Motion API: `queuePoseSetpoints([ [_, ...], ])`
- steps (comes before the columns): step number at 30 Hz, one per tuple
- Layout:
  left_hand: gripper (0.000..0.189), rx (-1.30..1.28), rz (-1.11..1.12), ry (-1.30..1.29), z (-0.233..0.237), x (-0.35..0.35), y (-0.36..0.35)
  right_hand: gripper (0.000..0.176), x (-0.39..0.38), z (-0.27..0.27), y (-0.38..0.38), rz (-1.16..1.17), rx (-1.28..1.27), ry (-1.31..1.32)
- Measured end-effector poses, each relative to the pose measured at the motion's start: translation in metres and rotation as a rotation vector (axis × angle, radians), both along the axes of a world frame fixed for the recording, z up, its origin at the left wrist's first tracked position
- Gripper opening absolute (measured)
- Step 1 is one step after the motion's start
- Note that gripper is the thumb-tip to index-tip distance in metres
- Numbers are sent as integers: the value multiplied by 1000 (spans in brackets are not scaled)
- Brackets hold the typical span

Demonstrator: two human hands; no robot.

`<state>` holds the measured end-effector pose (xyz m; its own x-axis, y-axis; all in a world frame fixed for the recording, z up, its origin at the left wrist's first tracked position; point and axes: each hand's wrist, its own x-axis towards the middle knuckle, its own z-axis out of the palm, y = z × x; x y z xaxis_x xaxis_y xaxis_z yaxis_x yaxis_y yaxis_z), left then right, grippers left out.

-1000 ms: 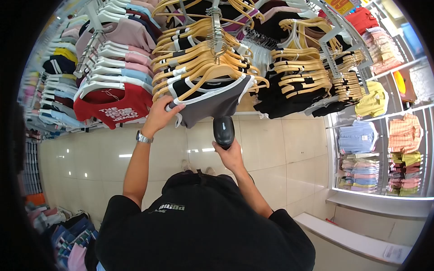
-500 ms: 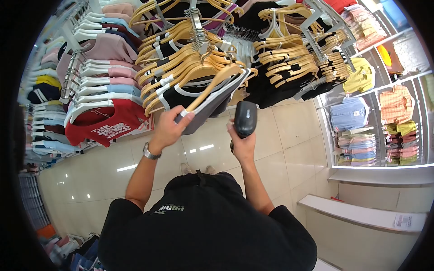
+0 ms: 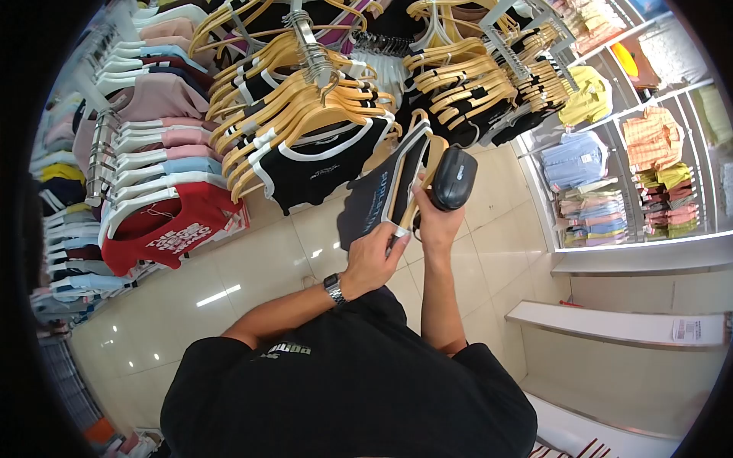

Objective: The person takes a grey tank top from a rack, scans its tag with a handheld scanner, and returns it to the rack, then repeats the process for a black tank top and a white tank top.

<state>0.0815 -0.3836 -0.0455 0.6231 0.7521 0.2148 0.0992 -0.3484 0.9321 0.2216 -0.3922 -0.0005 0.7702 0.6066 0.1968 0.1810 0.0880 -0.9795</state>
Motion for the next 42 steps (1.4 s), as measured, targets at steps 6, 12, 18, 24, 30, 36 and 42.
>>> queuePoseSetpoints([
  [6, 27, -45, -106, -10, 16, -21, 23, 34, 38, 9, -27, -8, -165, -154],
  [12, 14, 138, 262, -191, 36, -68, 128, 33, 88, 45, -54, 70, -212, -222],
  [18, 21, 456, 477, -73, 59, -83, 233, 31, 146, 71, -55, 119, -310, -234],
  [24, 33, -54, 157, 31, 56, -64, 318, 37, 208, 92, -26, 215, -281, -272],
  [30, 56, -226, -203, -94, 65, -38, 337, 49, 267, 98, 11, 362, -297, -238],
  [36, 49, -419, -189, -77, 30, -50, 341, 47, 293, 101, 76, 565, -417, -459],
  [42, 55, -634, -181, -77, 53, -46, 330, 52, 327, 71, 106, 643, -332, -559],
])
